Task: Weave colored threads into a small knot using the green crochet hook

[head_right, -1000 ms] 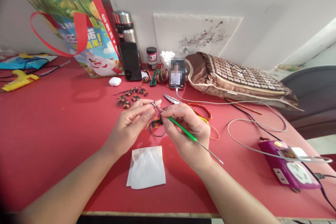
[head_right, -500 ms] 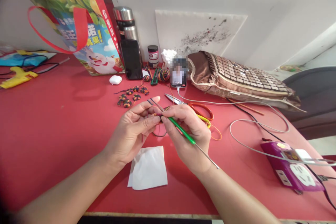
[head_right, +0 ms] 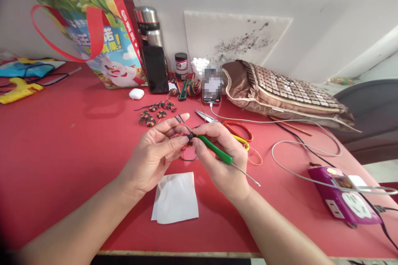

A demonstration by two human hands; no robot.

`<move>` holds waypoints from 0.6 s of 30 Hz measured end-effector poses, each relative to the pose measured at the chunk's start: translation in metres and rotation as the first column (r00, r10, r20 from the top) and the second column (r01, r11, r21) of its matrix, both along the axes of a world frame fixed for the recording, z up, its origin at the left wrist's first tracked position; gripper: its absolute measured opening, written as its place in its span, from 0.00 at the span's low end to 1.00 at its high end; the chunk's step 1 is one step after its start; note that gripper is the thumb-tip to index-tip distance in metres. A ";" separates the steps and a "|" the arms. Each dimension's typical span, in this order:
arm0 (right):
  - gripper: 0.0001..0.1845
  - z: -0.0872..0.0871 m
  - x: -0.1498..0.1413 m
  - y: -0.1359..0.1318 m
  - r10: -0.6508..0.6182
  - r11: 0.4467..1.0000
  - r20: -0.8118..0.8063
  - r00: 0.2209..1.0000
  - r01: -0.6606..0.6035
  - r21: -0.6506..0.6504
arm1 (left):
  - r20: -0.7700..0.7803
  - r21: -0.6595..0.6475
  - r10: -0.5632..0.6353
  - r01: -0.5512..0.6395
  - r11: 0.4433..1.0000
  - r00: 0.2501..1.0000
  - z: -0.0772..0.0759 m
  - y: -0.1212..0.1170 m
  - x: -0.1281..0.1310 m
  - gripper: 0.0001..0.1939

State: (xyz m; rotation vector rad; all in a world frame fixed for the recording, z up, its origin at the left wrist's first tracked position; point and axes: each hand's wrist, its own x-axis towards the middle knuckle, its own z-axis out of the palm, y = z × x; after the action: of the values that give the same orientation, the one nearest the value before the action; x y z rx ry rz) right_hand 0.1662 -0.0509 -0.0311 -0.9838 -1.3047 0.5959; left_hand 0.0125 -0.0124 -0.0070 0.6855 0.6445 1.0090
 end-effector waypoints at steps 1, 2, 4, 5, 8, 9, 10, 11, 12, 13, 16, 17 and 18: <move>0.05 -0.001 -0.001 0.000 -0.009 1.000 -0.019 1.000 0.009 -0.004 | 0.014 -0.010 -0.011 0.011 1.000 1.000 0.001 0.000 0.000 0.18; 0.04 -0.002 -0.001 0.000 -0.022 1.000 -0.044 0.999 0.021 -0.012 | 0.033 -0.022 -0.024 0.025 0.999 0.999 0.001 -0.001 0.000 0.19; 0.03 -0.004 -0.003 0.001 -0.045 0.998 -0.097 0.994 0.042 -0.038 | 0.077 -0.058 -0.049 0.054 0.997 0.996 0.002 -0.001 0.000 0.21; 0.03 -0.005 -0.004 0.001 -0.049 0.998 -0.117 0.992 0.044 -0.048 | 0.096 -0.078 -0.055 0.063 0.995 0.994 0.002 -0.001 0.000 0.21; 0.05 -0.005 -0.006 0.001 -0.028 0.999 -0.130 0.991 0.021 -0.048 | 0.120 -0.130 -0.027 0.043 0.991 0.992 0.001 -0.001 0.000 0.21; 0.06 -0.005 -0.006 0.001 -0.022 0.999 -0.123 0.992 0.018 -0.036 | 0.120 -0.144 -0.011 0.028 0.989 0.993 0.001 -0.001 0.000 0.20; 0.07 -0.005 -0.006 0.001 -0.021 1.000 -0.111 0.994 0.019 -0.022 | 0.120 -0.158 0.005 0.014 0.987 0.993 0.001 -0.001 0.000 0.20; 0.08 -0.005 -0.007 0.001 -0.025 1.000 -0.099 0.995 0.025 -0.007 | 0.122 -0.176 0.017 0.005 0.984 0.992 0.001 -0.001 0.001 0.19; 0.09 -0.005 -0.007 0.001 -0.033 0.999 -0.090 0.995 0.033 0.007 | 0.129 -0.198 0.024 0.002 0.980 0.991 0.001 -0.001 0.002 0.19; 0.09 -0.006 -0.007 0.001 -0.040 0.999 -0.082 0.996 0.041 0.018 | 0.138 -0.221 0.030 0.002 0.975 0.990 0.000 -0.001 0.002 0.18; 0.09 -0.008 -0.007 0.001 -0.035 0.999 -0.058 0.998 0.037 0.026 | 0.158 -0.269 0.053 -0.009 0.963 0.986 -0.001 -0.001 0.003 0.14; 0.09 -0.009 -0.007 0.001 -0.025 0.999 -0.045 0.999 0.026 0.024 | 0.152 -0.268 0.067 -0.024 0.963 0.986 -0.001 -0.001 0.002 0.13; 0.09 -0.009 -0.006 0.001 -0.015 1.000 -0.030 0.999 0.016 0.018 | 0.137 -0.258 0.085 -0.047 0.965 0.987 0.000 -0.001 0.002 0.13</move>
State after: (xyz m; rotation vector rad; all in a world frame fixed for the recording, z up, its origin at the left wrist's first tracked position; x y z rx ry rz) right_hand 0.1600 -0.0496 -0.0399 -0.9654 -1.2727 0.5840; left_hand 0.0143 -0.0130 -0.0073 0.3631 0.6569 1.0072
